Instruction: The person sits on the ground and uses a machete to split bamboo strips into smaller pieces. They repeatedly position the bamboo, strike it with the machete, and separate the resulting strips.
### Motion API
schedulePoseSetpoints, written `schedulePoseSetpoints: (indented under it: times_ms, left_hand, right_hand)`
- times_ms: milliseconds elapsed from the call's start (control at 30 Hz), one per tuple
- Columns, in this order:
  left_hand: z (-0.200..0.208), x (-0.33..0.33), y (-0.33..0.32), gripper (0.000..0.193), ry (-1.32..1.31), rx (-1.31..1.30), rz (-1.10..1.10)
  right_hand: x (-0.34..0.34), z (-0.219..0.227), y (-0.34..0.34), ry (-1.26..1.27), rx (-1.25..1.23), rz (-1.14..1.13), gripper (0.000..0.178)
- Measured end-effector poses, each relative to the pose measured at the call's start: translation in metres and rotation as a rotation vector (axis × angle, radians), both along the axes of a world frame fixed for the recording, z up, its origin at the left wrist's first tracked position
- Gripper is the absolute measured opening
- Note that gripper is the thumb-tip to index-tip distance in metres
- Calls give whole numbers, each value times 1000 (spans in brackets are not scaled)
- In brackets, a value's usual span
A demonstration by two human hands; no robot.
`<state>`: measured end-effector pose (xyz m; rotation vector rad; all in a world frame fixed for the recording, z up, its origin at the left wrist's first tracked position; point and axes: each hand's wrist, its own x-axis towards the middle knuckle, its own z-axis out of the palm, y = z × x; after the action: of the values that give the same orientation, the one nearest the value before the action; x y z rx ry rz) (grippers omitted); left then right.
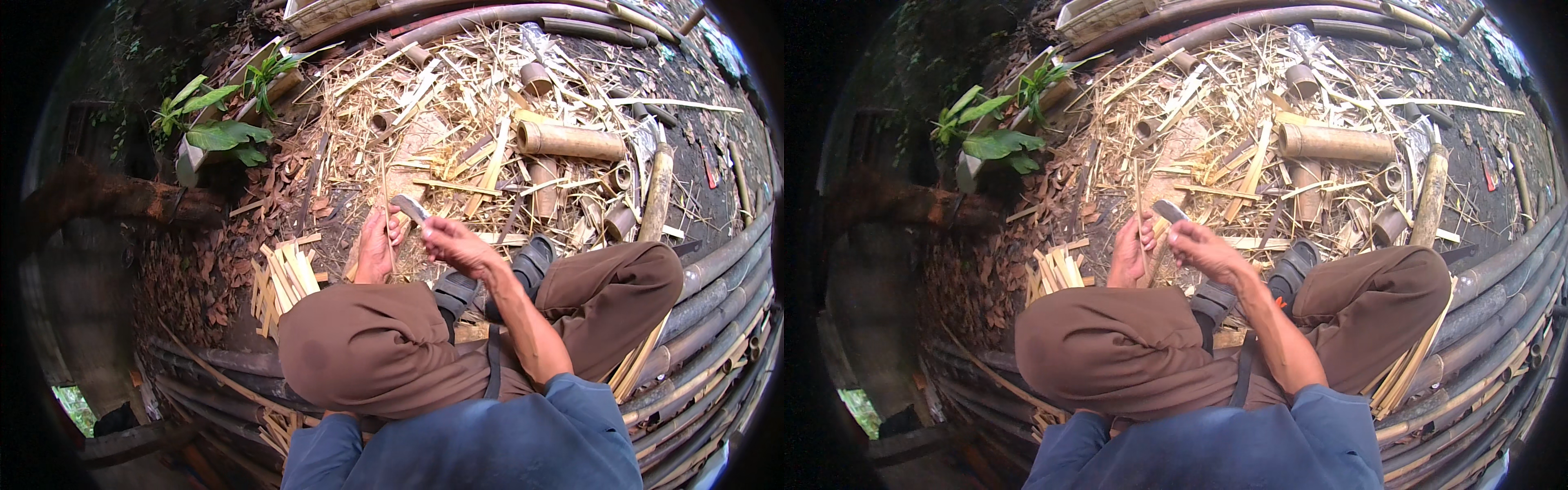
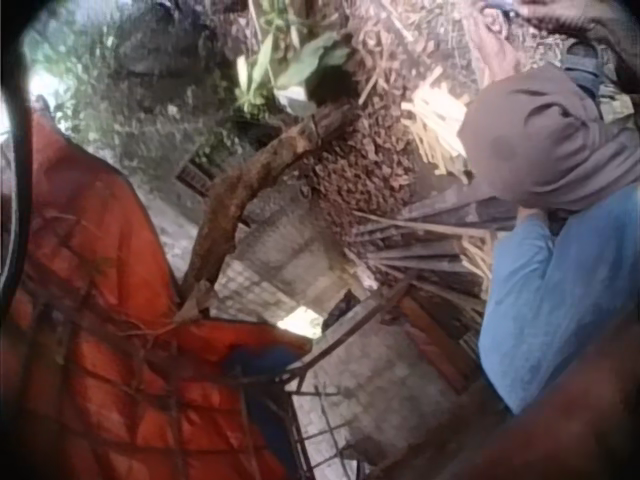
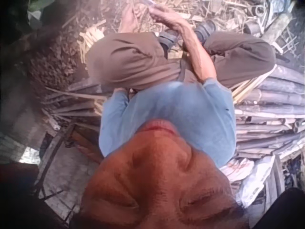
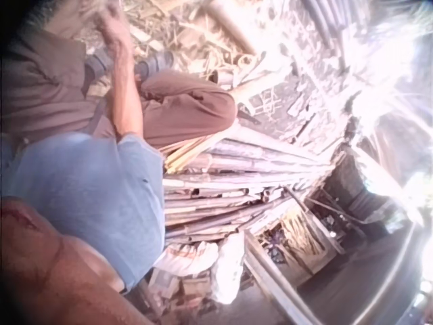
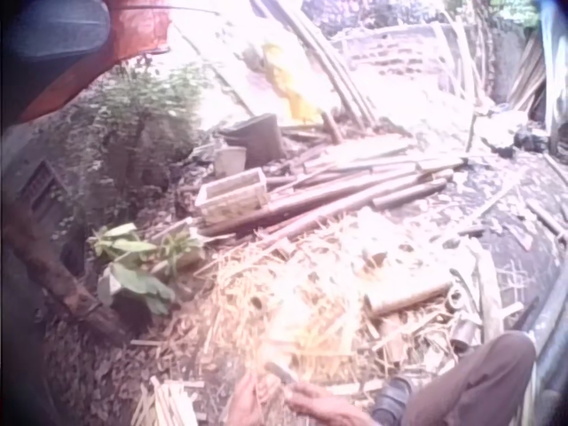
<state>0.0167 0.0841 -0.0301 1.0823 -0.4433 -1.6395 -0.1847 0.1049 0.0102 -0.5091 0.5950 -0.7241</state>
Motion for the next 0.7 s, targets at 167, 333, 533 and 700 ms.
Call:
schedulePoseSetpoints:
  times_ms: [167,333,533,700]
  left_hand:
    - [1,21,3,40,459,87,-25]
    - [-4,33,7,48,512,-3,-73]
    - [10,-2,2,44,230,-74,-72]
    - [22,-13,6,42,59,-155,31]
  right_hand:
    - [-49,20,-26,-350,-43,-389,17]
    - [-52,-2,-36,236,48,-534,51]
    - [10,-64,4,556,-322,9,45]
    - [44,-59,21,380,-314,77,41]
